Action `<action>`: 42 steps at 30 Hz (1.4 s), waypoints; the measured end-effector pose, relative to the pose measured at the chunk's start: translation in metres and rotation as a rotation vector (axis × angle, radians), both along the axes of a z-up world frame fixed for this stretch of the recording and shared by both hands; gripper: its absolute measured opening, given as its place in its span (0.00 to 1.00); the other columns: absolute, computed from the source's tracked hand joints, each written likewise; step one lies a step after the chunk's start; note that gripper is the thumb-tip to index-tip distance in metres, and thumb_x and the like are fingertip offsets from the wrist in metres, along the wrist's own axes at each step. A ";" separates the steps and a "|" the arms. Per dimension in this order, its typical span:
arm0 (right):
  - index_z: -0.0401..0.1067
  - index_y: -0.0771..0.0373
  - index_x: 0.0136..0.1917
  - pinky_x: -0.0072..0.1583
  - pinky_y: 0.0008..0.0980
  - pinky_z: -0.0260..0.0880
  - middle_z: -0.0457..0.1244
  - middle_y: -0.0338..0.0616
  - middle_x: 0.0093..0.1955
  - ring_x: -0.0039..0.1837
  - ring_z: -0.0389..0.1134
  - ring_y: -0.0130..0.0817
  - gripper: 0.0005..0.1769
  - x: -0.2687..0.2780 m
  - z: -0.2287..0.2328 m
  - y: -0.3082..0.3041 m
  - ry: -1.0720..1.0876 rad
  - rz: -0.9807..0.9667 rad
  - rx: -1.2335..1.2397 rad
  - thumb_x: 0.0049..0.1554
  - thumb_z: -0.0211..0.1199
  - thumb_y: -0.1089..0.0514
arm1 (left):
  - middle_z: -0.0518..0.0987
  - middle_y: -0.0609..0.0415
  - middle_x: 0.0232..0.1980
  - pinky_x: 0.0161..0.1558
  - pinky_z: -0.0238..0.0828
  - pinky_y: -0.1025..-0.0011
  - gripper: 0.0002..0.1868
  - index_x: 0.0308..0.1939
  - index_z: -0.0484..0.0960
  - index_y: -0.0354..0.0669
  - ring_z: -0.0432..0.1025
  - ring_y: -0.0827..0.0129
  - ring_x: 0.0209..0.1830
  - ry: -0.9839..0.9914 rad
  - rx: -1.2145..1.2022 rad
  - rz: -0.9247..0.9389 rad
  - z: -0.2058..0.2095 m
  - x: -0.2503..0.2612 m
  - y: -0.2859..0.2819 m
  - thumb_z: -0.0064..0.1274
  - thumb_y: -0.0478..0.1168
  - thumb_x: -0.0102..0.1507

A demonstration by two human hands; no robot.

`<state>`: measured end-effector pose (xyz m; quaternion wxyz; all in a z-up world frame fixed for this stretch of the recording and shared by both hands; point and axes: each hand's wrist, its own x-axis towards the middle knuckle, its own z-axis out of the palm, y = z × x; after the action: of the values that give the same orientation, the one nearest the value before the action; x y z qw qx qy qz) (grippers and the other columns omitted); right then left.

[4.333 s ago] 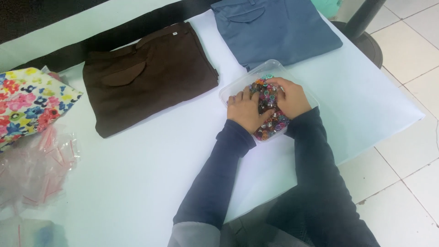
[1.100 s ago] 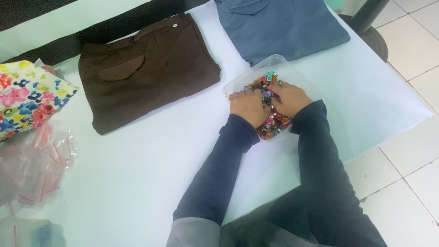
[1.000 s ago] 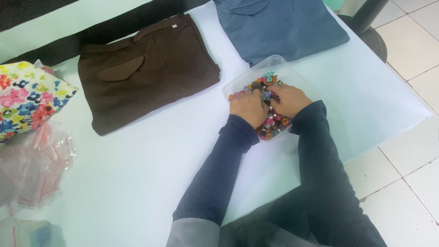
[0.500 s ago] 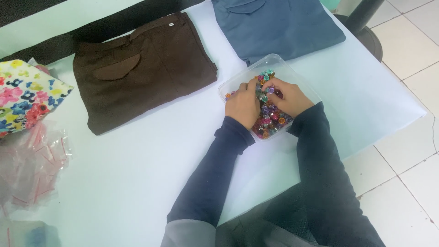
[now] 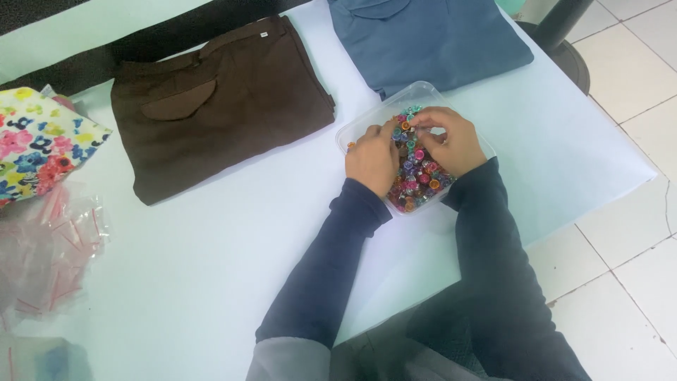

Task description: Sorting orange buttons from a container of mixed colors and arranging them in a row on a table.

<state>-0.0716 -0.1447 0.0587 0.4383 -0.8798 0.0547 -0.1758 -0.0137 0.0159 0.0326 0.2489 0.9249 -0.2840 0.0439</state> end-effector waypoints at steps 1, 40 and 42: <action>0.76 0.56 0.56 0.58 0.43 0.72 0.68 0.49 0.60 0.62 0.70 0.48 0.12 0.001 -0.004 -0.002 0.003 0.001 0.001 0.62 0.62 0.67 | 0.80 0.49 0.56 0.52 0.77 0.59 0.20 0.65 0.74 0.57 0.80 0.58 0.50 0.003 0.001 0.001 -0.003 -0.001 0.000 0.49 0.39 0.68; 0.74 0.54 0.58 0.68 0.41 0.63 0.70 0.48 0.52 0.63 0.68 0.44 0.18 -0.004 0.008 0.007 0.009 0.027 0.059 0.55 0.73 0.60 | 0.71 0.48 0.59 0.61 0.71 0.50 0.23 0.64 0.72 0.52 0.71 0.52 0.62 0.142 -0.287 -0.105 0.041 -0.018 0.017 0.51 0.43 0.64; 0.74 0.56 0.58 0.70 0.46 0.60 0.70 0.51 0.53 0.63 0.68 0.45 0.16 -0.007 0.011 0.008 -0.028 0.075 0.073 0.57 0.70 0.61 | 0.73 0.54 0.54 0.59 0.72 0.55 0.16 0.58 0.74 0.53 0.73 0.56 0.58 0.106 -0.402 -0.102 0.040 -0.017 0.016 0.48 0.44 0.66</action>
<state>-0.0785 -0.1367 0.0692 0.4769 -0.8622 0.0219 -0.1693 -0.0309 0.0323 0.0725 0.4447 0.8421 -0.3027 0.0383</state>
